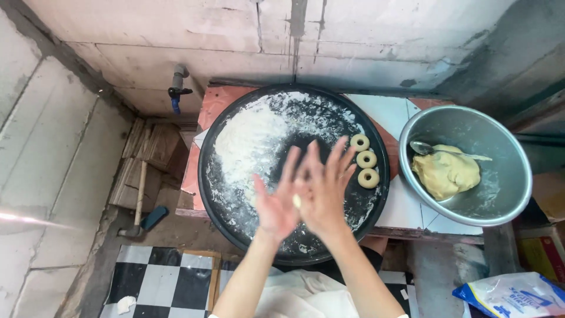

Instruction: Shaping dough into donut rings and placing them on a floured tray

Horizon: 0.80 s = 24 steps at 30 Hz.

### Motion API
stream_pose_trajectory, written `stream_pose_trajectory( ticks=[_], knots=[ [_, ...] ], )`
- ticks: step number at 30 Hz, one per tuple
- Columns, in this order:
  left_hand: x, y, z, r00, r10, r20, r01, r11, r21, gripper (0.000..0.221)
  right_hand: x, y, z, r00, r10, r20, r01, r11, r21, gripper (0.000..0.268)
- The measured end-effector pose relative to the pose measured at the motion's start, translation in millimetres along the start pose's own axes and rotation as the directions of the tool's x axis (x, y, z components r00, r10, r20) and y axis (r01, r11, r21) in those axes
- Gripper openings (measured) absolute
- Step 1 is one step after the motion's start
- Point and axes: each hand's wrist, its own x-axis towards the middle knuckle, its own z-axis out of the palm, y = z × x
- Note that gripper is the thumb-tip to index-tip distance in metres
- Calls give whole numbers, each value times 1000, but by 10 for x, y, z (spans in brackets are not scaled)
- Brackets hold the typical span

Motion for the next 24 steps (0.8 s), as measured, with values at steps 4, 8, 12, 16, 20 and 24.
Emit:
stream_pose_trajectory(
  ticks=[4, 8, 12, 16, 20, 24],
  knots=[
    [-32, 109, 48, 986, 33, 162, -77, 959, 271, 94, 39, -79, 70, 999, -41, 22, 42, 999, -28, 70],
    [-202, -69, 195, 959, -8, -284, 5, 1000, -10, 56, 25, -25, 138, 986, -129, -107, 124, 991, -49, 76],
    [-41, 152, -116, 977, 121, 173, -150, 975, 162, 101, -131, -403, 103, 992, -125, 8, 122, 975, 188, 73],
    [-154, 38, -128, 983, 73, 167, -113, 963, 245, 101, -164, -541, 159, 995, 46, -89, -31, 987, 160, 77],
    [-177, 73, -122, 985, -32, 172, -1, 983, 184, 107, -73, 11, 133, 994, 49, -99, -29, 981, 192, 66],
    [-53, -12, -376, 979, 194, 66, -192, 980, -46, 76, -187, -160, 337, 973, -219, -68, 230, 926, 300, 70]
  ],
)
